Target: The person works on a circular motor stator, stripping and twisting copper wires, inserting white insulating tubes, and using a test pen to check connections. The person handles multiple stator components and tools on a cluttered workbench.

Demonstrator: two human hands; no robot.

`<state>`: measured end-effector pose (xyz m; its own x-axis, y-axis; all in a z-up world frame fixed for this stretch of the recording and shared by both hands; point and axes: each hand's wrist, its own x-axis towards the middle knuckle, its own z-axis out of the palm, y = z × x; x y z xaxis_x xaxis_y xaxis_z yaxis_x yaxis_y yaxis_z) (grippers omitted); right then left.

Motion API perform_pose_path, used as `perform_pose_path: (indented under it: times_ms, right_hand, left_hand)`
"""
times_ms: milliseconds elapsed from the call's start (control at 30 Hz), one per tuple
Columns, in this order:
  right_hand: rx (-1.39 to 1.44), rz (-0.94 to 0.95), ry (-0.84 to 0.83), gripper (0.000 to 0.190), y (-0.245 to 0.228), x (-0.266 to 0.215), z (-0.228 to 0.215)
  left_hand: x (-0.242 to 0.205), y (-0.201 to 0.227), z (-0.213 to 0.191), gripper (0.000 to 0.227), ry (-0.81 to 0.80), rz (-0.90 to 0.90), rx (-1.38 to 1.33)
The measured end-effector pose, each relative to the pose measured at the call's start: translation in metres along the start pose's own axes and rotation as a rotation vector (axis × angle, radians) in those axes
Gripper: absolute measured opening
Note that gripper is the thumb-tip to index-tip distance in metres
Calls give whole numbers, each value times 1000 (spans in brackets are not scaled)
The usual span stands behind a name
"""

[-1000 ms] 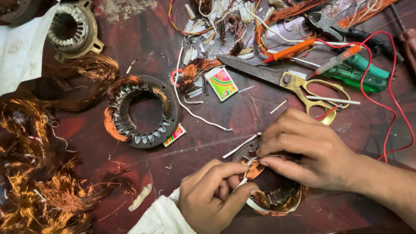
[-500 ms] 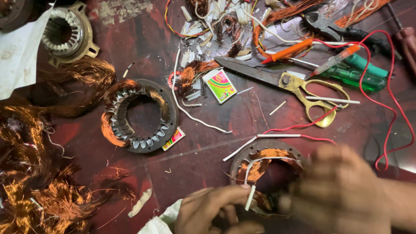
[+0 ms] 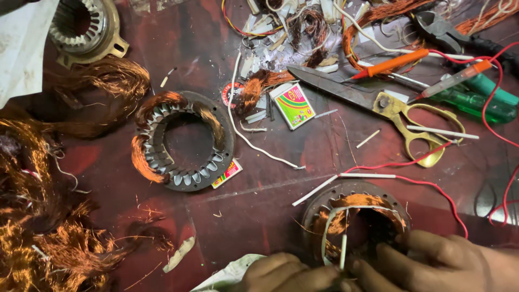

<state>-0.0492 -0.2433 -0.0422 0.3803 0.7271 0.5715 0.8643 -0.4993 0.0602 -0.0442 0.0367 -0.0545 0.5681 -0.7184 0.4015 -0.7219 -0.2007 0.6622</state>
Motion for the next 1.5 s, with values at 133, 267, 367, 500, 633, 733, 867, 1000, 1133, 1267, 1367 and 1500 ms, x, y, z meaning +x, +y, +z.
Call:
perform_pose_path:
  times_ms: [133, 267, 367, 500, 633, 733, 867, 1000, 1133, 1267, 1367, 1500]
  right_hand:
    - [-28, 10, -49, 29, 0, -3, -2]
    - [-45, 51, -98, 31, -8, -4, -3]
    - [-48, 116, -105, 37, -10, -3, -2]
    - [-56, 199, -203, 40, -13, 0, -4]
    - [-108, 187, -127, 26, -11, 6, -4]
    - [-87, 184, -134, 25, -13, 6, -6]
    - [-77, 160, -166, 23, -17, 0, -8]
    - [-96, 123, -195, 25, -22, -6, -9]
    - [-38, 91, -249, 29, -25, -16, -10]
    - [15, 62, -235, 30, -26, -32, -4]
    - [14, 56, -242, 30, -31, -43, -3]
    - [23, -37, -345, 39, -39, -55, -1]
  left_hand:
    - [-11, -4, 9, 14, -55, 145, 195]
    - [-19, -10, 9, 11, -132, 143, 70]
    - [-13, -15, 10, 13, -102, 149, 26]
    - [-2, -11, 1, 27, -18, 109, -29]
    - [13, -15, -10, 27, -57, 171, -48]
    - [15, -21, -17, 27, -78, 216, -88]
    - [21, -24, -17, 32, 40, 184, -108]
    - [32, -17, -21, 34, 148, -33, 164]
    - [49, -27, -18, 36, 75, -98, 7]
    - [62, -36, -13, 31, -12, -141, -138]
    - [66, -39, -9, 26, -12, -149, -245]
    - [66, -41, -7, 23, -8, -150, -271]
